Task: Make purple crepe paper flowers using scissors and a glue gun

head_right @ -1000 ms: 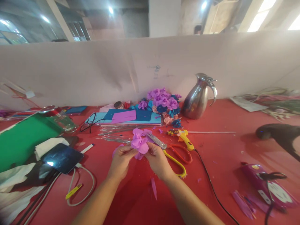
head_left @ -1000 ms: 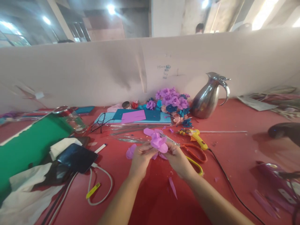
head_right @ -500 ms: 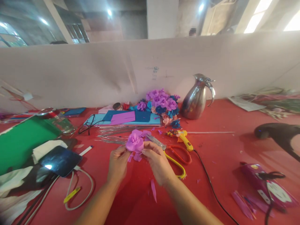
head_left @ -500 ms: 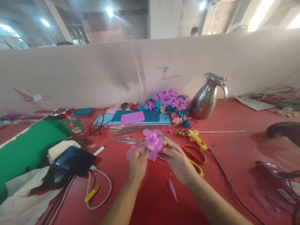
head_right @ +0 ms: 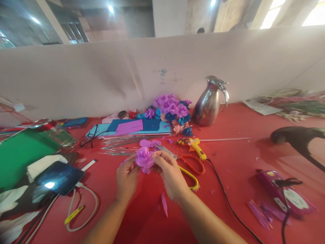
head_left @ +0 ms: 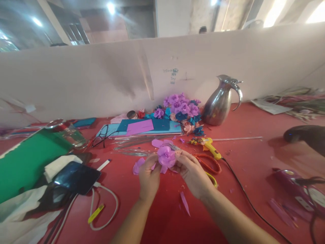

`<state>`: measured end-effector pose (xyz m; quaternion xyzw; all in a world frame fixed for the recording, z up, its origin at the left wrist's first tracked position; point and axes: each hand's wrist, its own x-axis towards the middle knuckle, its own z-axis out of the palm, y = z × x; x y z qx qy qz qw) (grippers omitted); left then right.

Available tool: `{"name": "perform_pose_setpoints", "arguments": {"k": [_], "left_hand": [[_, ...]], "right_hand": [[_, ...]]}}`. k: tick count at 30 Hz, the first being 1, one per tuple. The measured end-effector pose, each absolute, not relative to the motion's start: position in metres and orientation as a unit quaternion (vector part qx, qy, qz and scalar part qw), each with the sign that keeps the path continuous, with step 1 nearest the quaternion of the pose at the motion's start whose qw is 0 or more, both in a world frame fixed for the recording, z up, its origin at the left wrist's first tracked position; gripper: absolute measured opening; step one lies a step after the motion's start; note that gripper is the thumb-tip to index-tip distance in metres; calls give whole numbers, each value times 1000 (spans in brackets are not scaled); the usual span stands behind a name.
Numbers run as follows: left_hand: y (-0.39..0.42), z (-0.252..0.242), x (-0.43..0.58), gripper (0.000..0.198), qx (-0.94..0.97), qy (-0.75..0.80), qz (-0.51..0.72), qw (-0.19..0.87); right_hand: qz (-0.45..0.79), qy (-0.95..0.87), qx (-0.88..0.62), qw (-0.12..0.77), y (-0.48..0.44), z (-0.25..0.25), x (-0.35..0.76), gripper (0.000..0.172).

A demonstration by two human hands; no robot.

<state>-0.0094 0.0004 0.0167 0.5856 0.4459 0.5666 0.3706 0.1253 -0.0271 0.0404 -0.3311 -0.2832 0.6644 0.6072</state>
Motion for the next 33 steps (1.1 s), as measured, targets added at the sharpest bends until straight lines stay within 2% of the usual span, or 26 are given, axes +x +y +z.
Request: {"name": "perform_pose_setpoints", "arguments": {"k": [3, 7, 13, 23, 33], "left_hand": [[2, 15, -10, 14, 610, 437, 565, 343], [3, 12, -12, 18, 625, 433, 557, 335], [4, 11, -12, 18, 619, 444, 550, 342], [4, 9, -12, 21, 605, 439, 551, 371], [1, 18, -5, 8, 543, 454, 558, 434]], "right_hand": [[646, -272, -361, 614, -27, 42, 124, 31], [634, -266, -371, 624, -28, 44, 125, 29], [628, -265, -392, 617, -26, 44, 125, 33], [609, -268, -409, 624, -26, 41, 126, 29], [607, -247, -406, 637, -26, 47, 126, 31]]}}
